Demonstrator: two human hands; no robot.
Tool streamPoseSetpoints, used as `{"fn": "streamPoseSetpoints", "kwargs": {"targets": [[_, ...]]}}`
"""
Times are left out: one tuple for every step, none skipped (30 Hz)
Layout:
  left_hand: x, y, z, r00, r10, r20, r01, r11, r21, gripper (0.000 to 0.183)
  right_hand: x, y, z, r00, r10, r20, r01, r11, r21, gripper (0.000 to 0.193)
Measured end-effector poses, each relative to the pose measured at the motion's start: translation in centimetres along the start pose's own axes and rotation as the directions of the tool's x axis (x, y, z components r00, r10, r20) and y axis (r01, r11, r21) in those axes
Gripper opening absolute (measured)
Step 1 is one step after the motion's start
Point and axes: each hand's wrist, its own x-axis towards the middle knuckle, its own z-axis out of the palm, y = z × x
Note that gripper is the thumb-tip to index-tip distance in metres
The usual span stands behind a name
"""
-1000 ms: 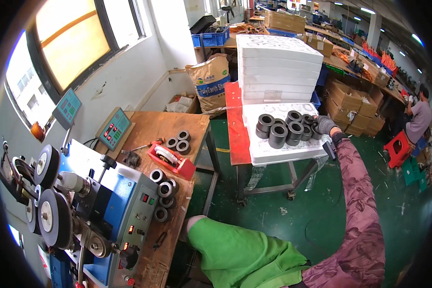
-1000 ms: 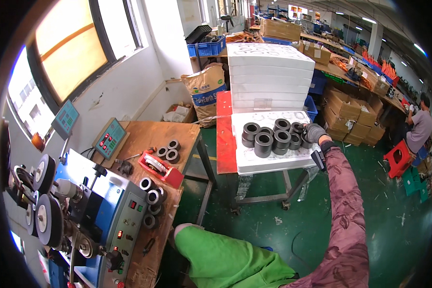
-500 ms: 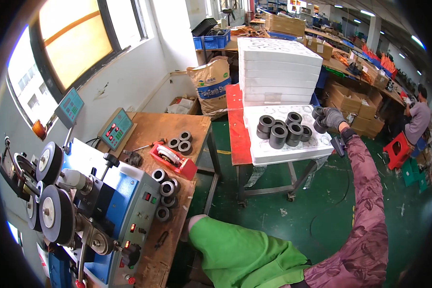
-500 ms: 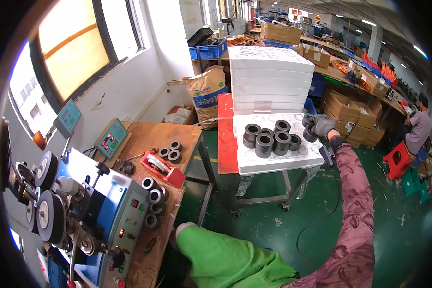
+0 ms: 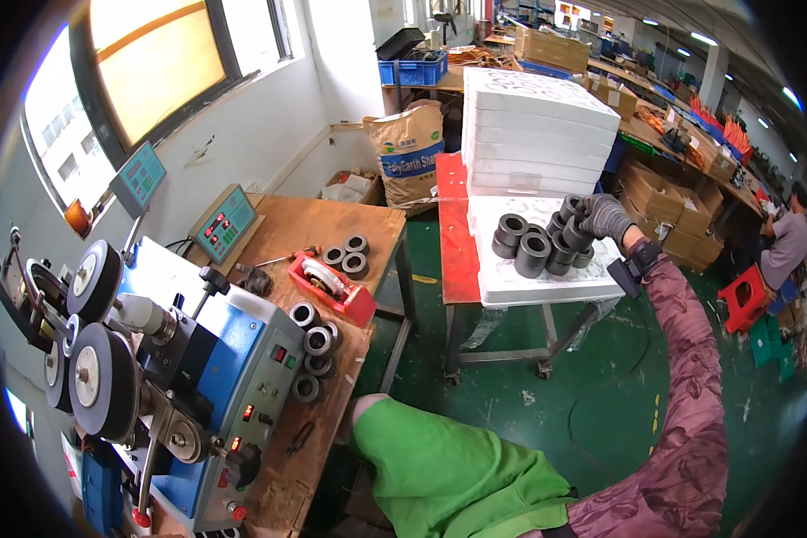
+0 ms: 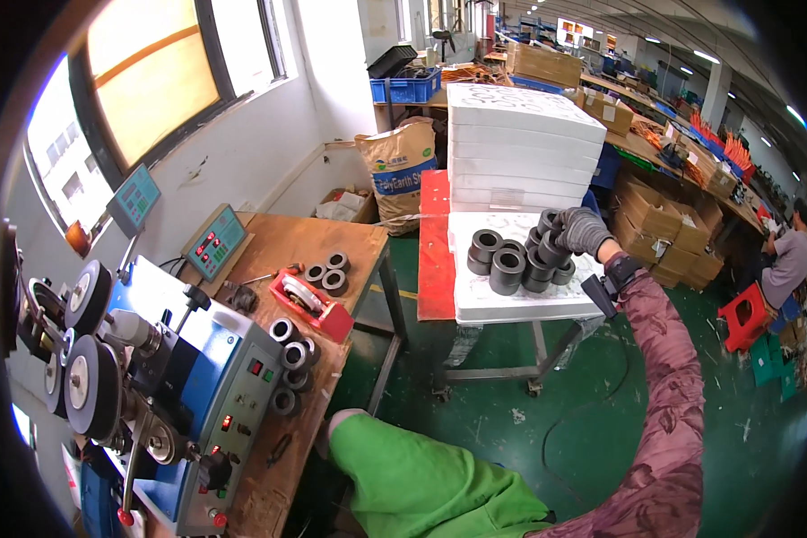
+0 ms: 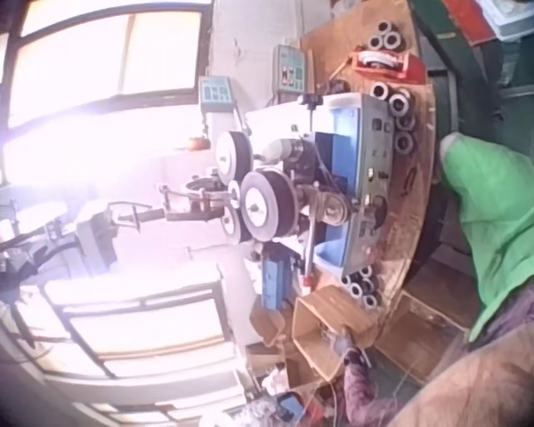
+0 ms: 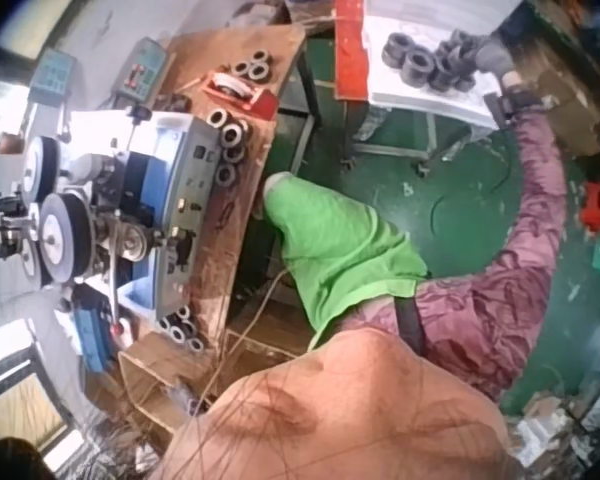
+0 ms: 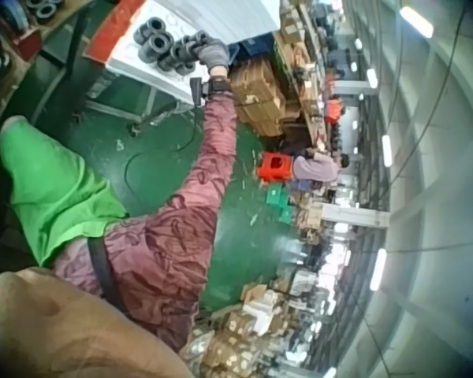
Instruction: The person picks up a metal ring from a box, wraps it with tape, and places it into a machine to wind wire around it. They operate the machine by pulling a lever, then remove the finished ring and place it on a tray.
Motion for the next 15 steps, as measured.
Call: {"fn": "streamPoseSetpoints", "kwargs": {"targets": [[-0.1, 0.3, -0.1, 1.0, 0.004, 0.003, -0.004, 1.0, -0.008, 0.086, -0.4, -0.9, 0.1, 0.999, 0.043, 0.03, -0.044, 0.998, 0.041, 0.025], [-0.2, 0.5, -0.1, 1.0, 0.0, 0.007, 0.0, 1.0, -0.009, 0.086, -0.4, -1.1, 0.4, 0.999, 0.039, 0.031, -0.04, 0.998, 0.037, 0.025], [-0.2, 0.6, -0.1, 1.0, -0.007, 0.011, 0.006, 1.0, 0.011, 0.085, -0.3, -1.1, 0.8, 0.999, 0.042, 0.008, -0.043, 0.998, 0.047, 0.025], [-0.1, 0.6, 0.0, 1.0, -0.012, 0.014, 0.012, 0.999, 0.033, 0.084, -0.2, -1.2, 1.1, 0.999, 0.047, -0.013, -0.046, 0.997, 0.059, 0.026], [0.4, -0.3, 0.4, 1.0, -0.015, 0.015, 0.014, 0.999, 0.035, 0.084, -0.2, -1.7, 0.9, 0.997, 0.068, 0.02, -0.069, 0.998, 0.009, 0.028], [1.2, -1.7, 1.2, 1.0, 0.01, -0.003, -0.01, 1.0, 0.029, 0.084, 0.0, -1.6, 1.1, 0.998, 0.067, 0.023, -0.067, 0.998, 0.008, 0.028], [1.4, -1.9, 1.5, 0.999, 0.036, -0.018, -0.035, 0.999, 0.021, 0.084, 0.2, -1.5, 1.2, 0.999, 0.049, -0.004, -0.049, 0.999, -0.01, 0.028], [1.6, -2.0, 1.6, 0.999, 0.034, -0.014, -0.034, 0.999, 0.02, 0.084, 0.4, -1.3, 1.3, 0.999, 0.03, -0.03, -0.031, 0.999, -0.028, 0.029], [1.8, -2.0, 1.7, 1.0, 0.006, -0.001, -0.006, 1.0, 0.018, 0.084, 0.4, -1.0, 1.4, 0.999, 0.029, -0.029, -0.03, 0.999, -0.031, 0.029], [1.8, -1.9, 1.5, 1.0, -0.023, 0.01, 0.023, 1.0, 0.018, 0.084, 0.4, -0.8, 1.6, 0.998, -0.016, -0.062, 0.013, 0.999, -0.047, 0.026], [1.9, -2.3, 1.7, 1.0, -0.025, 0.011, 0.025, 0.999, 0.02, 0.084, 0.4, -0.6, 1.7, 0.994, -0.062, -0.095, 0.056, 0.996, -0.064, 0.024], [2.1, -2.9, 2.0, 1.0, 0.008, 0.007, -0.008, 1.0, -0.019, 0.085, 0.6, -0.4, 1.8, 0.994, -0.063, -0.093, 0.058, 0.996, -0.064, 0.024], [1.9, -2.4, 1.8, 0.999, 0.044, 0.002, -0.044, 0.997, -0.059, 0.086, 0.7, -0.2, 1.8, 0.993, -0.069, -0.093, 0.063, 0.996, -0.068, 0.025], [1.6, -1.9, 1.5, 0.999, 0.044, 0.004, -0.044, 0.997, -0.058, 0.086, 0.8, -0.1, 1.8, 0.993, -0.074, -0.093, 0.067, 0.995, -0.072, 0.026], [1.3, -1.2, 1.1, 1.0, 0.005, 0.028, -0.004, 1.0, -0.031, 0.085, 0.8, 0.0, 1.9, 0.993, -0.074, -0.093, 0.067, 0.995, -0.073, 0.026]]}}
